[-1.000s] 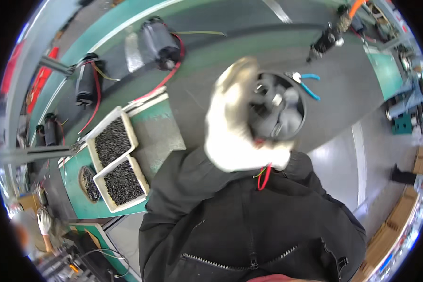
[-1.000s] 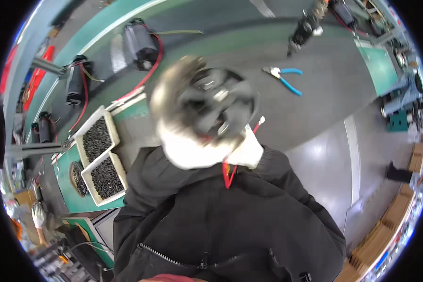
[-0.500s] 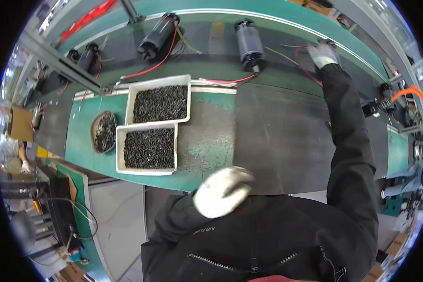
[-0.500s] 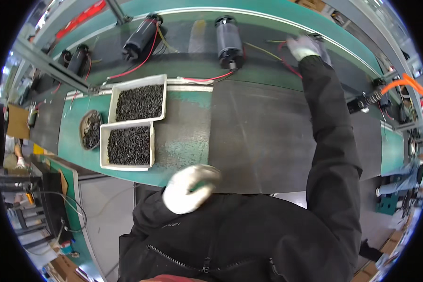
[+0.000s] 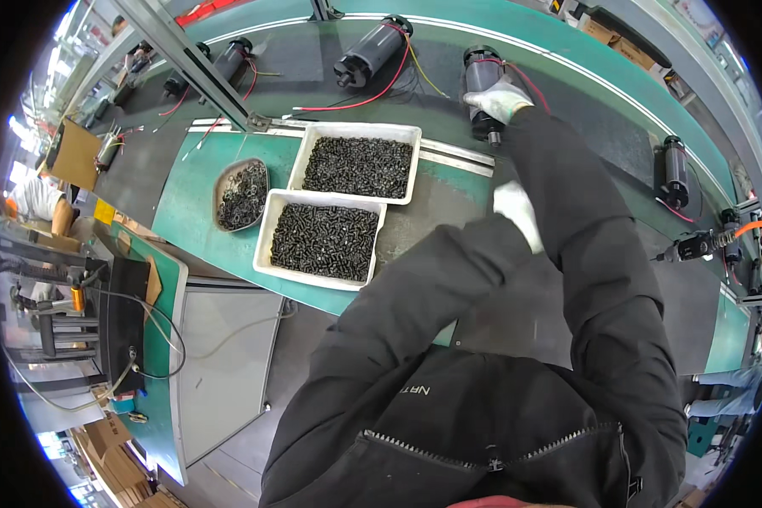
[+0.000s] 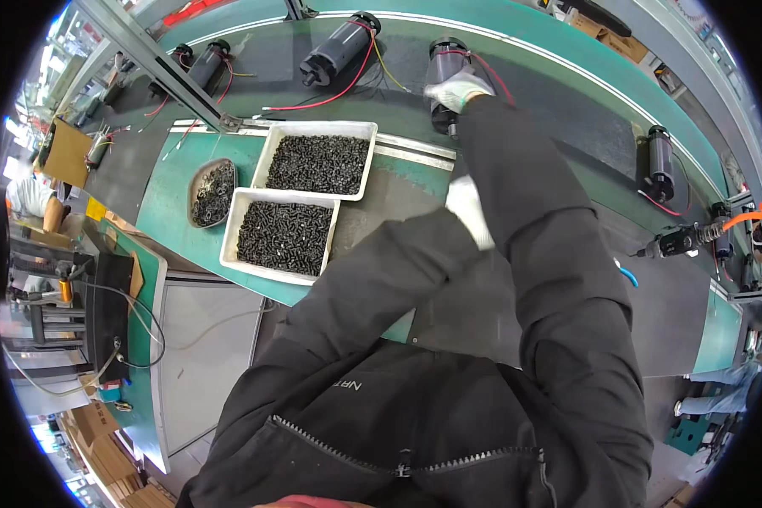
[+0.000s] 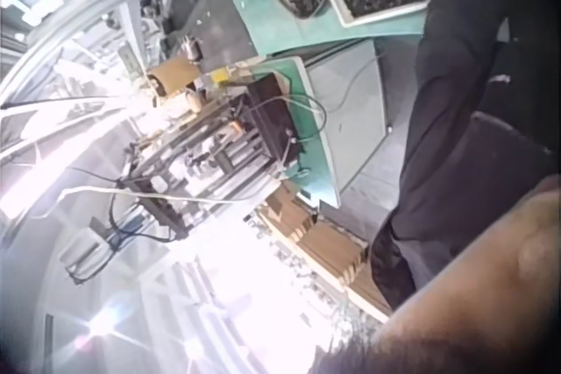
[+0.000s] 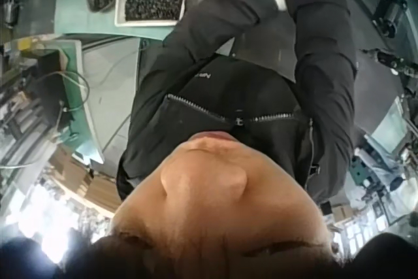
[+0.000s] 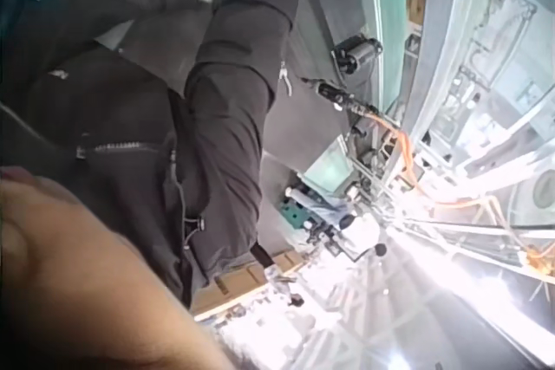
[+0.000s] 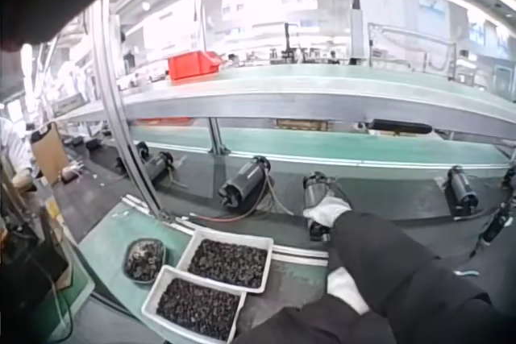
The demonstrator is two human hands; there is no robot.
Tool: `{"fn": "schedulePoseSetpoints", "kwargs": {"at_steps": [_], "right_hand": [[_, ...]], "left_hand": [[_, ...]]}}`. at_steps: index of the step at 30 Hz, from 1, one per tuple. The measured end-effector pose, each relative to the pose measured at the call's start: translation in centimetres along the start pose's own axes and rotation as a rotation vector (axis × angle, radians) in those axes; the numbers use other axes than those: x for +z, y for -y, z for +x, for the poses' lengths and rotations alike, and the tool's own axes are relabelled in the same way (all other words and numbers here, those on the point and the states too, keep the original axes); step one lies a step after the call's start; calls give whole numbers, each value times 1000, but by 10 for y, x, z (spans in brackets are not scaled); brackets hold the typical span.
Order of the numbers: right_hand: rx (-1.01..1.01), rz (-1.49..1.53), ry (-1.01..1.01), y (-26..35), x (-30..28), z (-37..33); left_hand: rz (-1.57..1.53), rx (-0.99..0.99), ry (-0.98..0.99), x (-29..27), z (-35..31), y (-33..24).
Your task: Assembling fan and motor components on a production line using hand tools.
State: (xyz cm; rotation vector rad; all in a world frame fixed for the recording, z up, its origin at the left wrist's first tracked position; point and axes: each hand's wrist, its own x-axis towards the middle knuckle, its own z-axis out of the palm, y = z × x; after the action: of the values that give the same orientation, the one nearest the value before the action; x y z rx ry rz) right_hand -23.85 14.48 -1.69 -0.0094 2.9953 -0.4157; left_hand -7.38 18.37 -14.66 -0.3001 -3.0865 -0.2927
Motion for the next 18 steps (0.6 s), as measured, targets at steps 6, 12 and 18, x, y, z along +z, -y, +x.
{"fn": "schedulePoseSetpoints", "kwargs": {"at_steps": [6,12,18], "right_hand": [[-305,122,250,-103,1,-92],[125,206,-3,-108,-30,-270],[252,316,78,-120,-38,-285]], "left_hand": [[-439,369,-115,-176,-158,54],[89,88,-518,-180,-111,205],[74,-45,-139,-150,-36,253]]}}
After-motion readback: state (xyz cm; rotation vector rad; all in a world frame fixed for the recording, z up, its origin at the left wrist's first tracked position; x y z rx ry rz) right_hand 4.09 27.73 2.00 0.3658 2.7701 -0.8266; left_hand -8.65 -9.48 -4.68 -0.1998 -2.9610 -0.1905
